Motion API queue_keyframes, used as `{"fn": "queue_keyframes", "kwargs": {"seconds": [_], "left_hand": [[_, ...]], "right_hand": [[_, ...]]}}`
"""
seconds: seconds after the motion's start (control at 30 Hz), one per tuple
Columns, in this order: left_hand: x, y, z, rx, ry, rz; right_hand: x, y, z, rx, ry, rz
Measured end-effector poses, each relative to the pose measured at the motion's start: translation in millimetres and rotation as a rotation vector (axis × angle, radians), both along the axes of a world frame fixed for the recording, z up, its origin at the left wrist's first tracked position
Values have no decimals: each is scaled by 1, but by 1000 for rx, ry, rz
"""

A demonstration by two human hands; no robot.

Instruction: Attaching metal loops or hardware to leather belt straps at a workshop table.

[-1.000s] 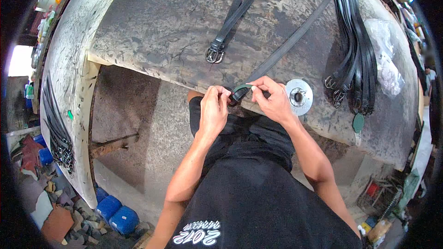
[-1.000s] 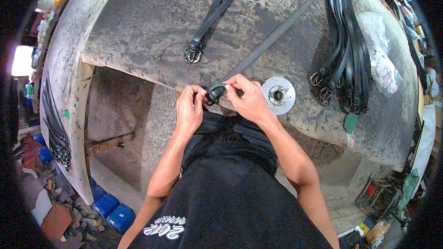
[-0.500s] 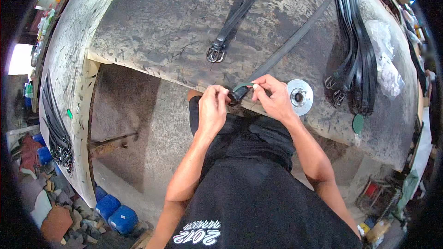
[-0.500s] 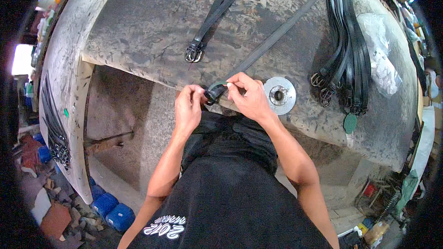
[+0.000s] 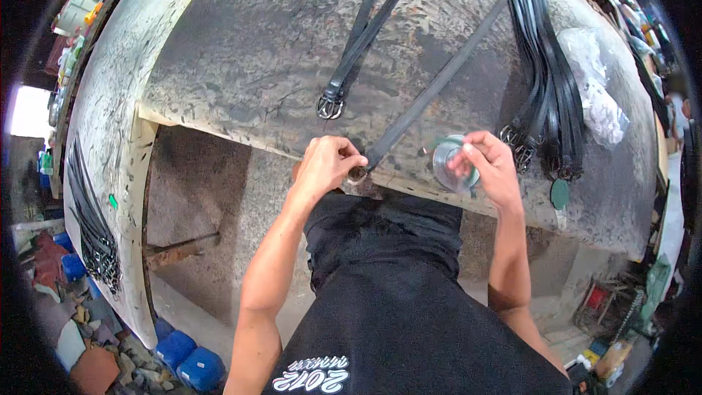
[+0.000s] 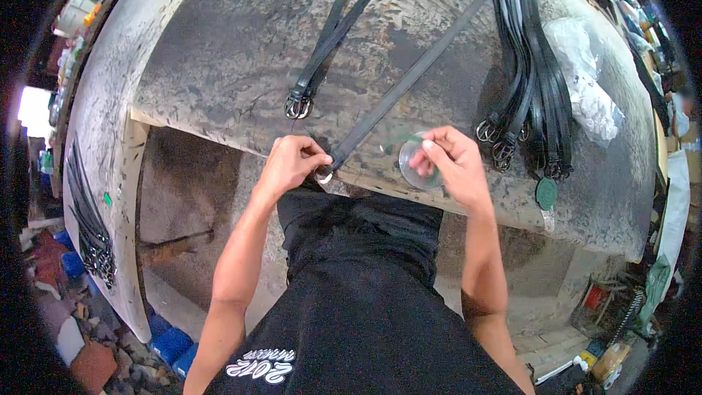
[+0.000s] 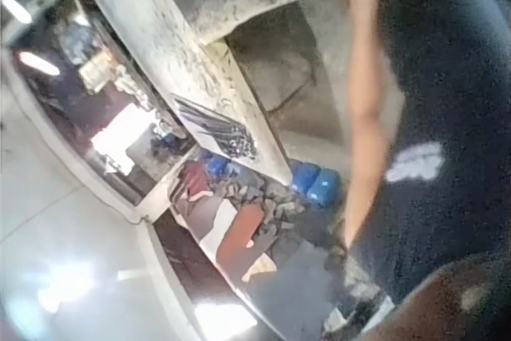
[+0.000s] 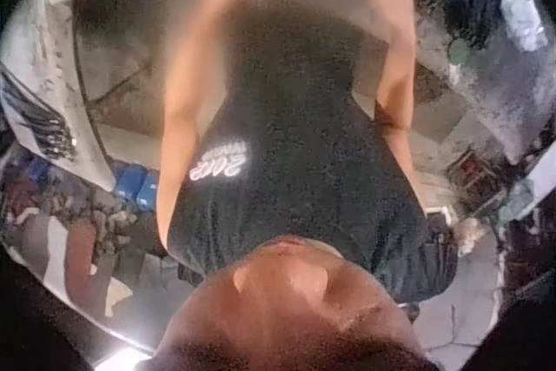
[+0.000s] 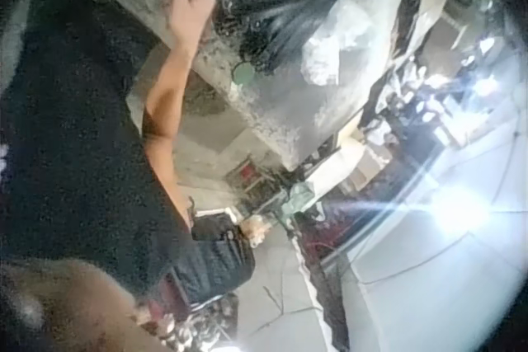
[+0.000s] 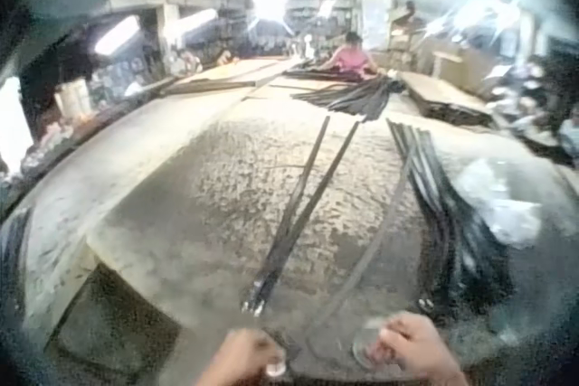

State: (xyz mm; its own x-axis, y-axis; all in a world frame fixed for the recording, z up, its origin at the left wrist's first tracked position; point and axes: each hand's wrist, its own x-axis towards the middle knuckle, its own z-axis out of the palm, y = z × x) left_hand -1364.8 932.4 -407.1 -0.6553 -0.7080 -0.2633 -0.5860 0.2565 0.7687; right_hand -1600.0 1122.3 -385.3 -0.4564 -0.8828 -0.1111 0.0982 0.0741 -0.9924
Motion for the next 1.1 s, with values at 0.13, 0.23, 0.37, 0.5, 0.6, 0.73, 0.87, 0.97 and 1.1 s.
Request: {"fn": "queue_keyframes", "kwargs": {"seconds": [0.13,0.23,0.37,0.5,0.6,0.73,0.87,0.97,1.1], "left_hand": [[-7,-5,11,117,13,-27],[-13,18,16,-250,20,-94],[-9,24,2,-513,-22,-181],[2,-5,3,557,260,71],[22,5,20,860,369,2],[59,32,34,805,417,18],[107,49,48,623,411,103],[139,59,52,500,344,209],[181,82,43,437,274,264]], "right_hand": [[-15,24,0,133,-109,152],[-14,24,-4,338,21,231],[-21,22,-5,405,31,200],[-12,-7,-5,20,-382,-170],[-4,-63,-23,-58,-650,-244],[-21,-139,-53,-77,-682,-243],[-54,-210,-47,-178,-714,-549],[-84,-259,-64,-264,-713,-680],[-29,-316,-63,-203,-606,-384]]}}
